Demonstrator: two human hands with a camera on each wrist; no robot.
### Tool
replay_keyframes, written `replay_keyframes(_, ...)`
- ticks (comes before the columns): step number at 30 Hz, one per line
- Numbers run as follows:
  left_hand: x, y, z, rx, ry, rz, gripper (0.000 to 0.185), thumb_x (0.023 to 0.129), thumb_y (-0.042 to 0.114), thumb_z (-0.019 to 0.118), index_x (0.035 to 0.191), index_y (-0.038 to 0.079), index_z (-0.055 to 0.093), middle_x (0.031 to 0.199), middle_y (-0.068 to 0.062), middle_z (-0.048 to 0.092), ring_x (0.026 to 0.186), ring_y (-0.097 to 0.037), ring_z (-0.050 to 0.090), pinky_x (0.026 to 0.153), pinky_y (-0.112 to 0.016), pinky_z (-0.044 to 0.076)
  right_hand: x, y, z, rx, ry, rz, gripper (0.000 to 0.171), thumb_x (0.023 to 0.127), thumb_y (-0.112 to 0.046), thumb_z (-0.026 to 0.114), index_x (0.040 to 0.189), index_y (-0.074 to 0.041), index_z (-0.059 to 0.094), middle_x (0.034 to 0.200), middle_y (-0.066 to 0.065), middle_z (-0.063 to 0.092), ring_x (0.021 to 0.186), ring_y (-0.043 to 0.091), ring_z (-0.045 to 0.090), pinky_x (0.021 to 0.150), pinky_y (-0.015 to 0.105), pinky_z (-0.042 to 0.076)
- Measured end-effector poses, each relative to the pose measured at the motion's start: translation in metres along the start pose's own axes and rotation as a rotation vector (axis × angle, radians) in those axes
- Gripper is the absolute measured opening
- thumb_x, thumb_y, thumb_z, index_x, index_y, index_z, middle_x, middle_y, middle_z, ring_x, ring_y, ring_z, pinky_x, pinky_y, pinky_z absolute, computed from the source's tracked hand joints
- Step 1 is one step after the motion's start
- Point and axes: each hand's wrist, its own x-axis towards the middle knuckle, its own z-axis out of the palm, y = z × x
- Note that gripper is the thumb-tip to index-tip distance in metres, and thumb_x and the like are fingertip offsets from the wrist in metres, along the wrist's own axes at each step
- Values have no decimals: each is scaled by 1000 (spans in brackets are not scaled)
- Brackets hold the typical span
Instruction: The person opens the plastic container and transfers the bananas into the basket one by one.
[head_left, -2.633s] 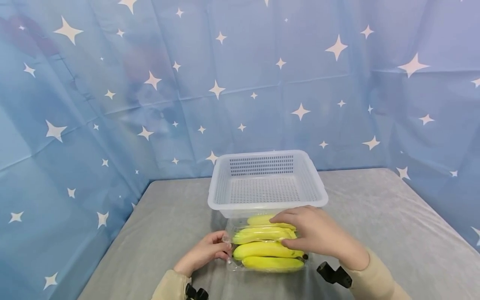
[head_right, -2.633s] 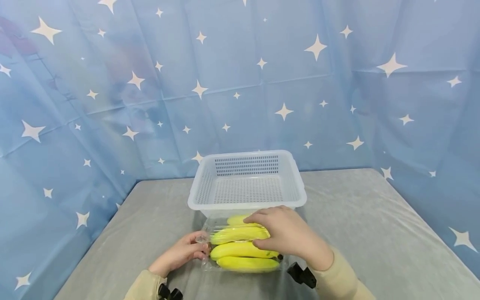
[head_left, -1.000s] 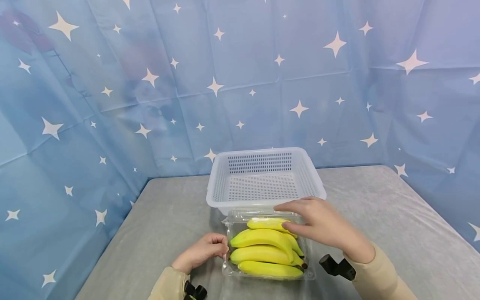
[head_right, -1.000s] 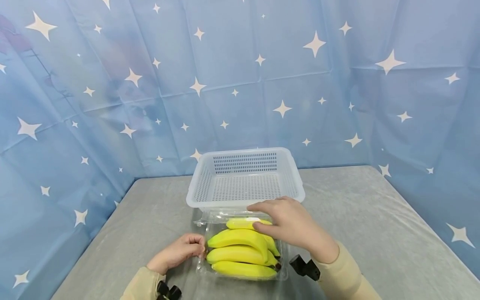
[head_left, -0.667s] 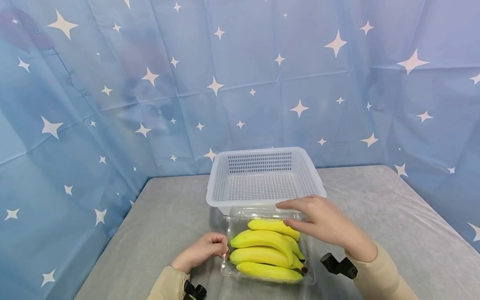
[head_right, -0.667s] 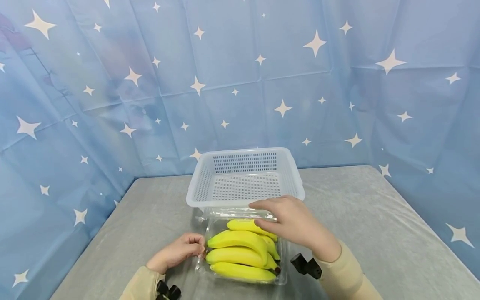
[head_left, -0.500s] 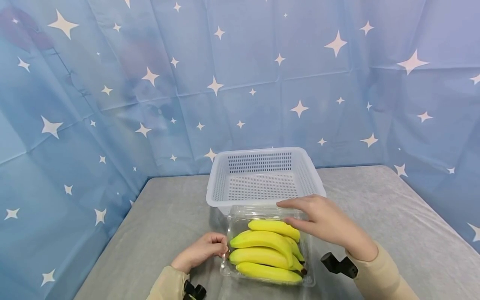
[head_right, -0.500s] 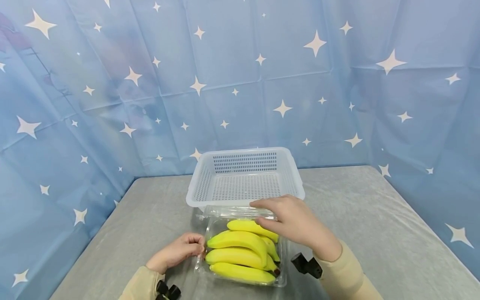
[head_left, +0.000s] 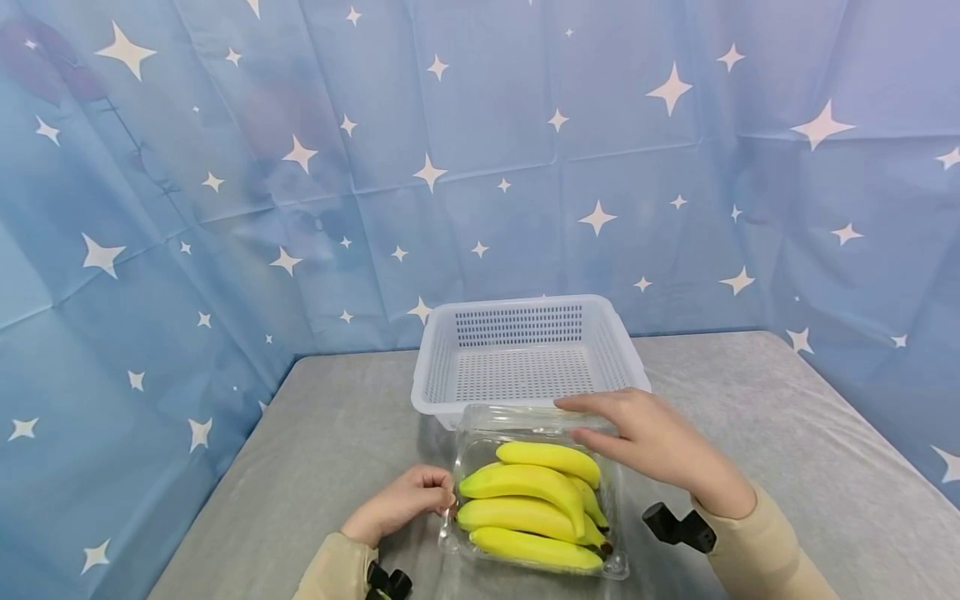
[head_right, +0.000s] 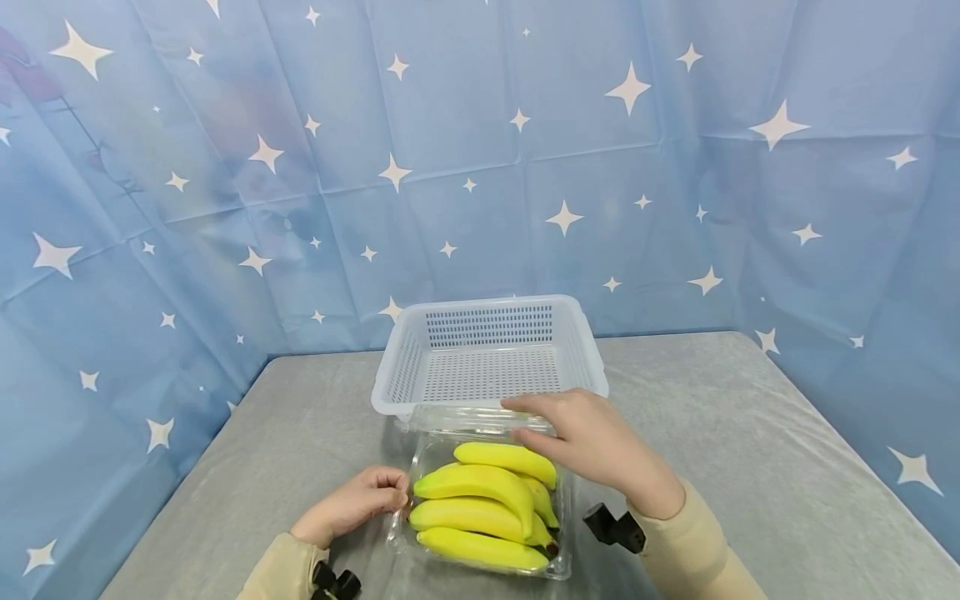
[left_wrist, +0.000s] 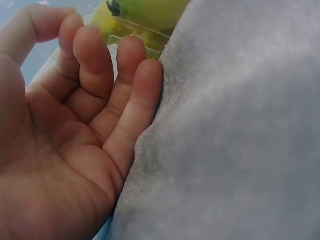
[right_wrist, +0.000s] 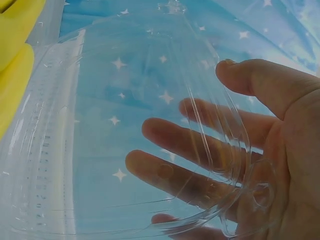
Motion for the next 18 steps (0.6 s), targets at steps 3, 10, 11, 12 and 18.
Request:
replay_keyframes(3,-1,0,-1,0,-14,-1,23,83,4,55,75,-13,42,70,4,55,67,-10,53,65,-21,46,2,3,1,27,7,1,36,100,-34,54,134,-21,58,122,-2,65,102,12,65,79,36,54)
replay_keyframes(10,2,0,0,3,-46,-2,23,83,3,55,76,-14,41,70,4,56,66,-11,53,65,-22,46,5,9,2,32,49,26,34,100,-32,55,133,-26,58,123,-3,64,95,6,64,79,36,53)
replay_keyframes(11,2,0,0,7,-46,2,23,83,3,55,75,-14,41,70,4,56,66,-11,53,65,-22,46,5,9,2,31,53,28,34,100,-31,55,133,-26,58,123,-4,64,98,7,64,80,36,53)
replay_keyframes(12,2,0,0,13,-47,3,23,83,3,55,76,-14,42,69,4,57,66,-10,53,65,-22,46,5,10,3,38,55,26,34,100,-31,55,133,-26,58,124,-4,64,98,7,64,79,36,53)
replay_keyframes(18,0,3,0,42,-62,3,22,83,3,54,75,-14,43,69,3,57,66,-11,54,66,-22,47,6,15,1,79,39,-20,35,100,-28,55,134,-20,58,126,-1,63,101,10,65,82,37,55)
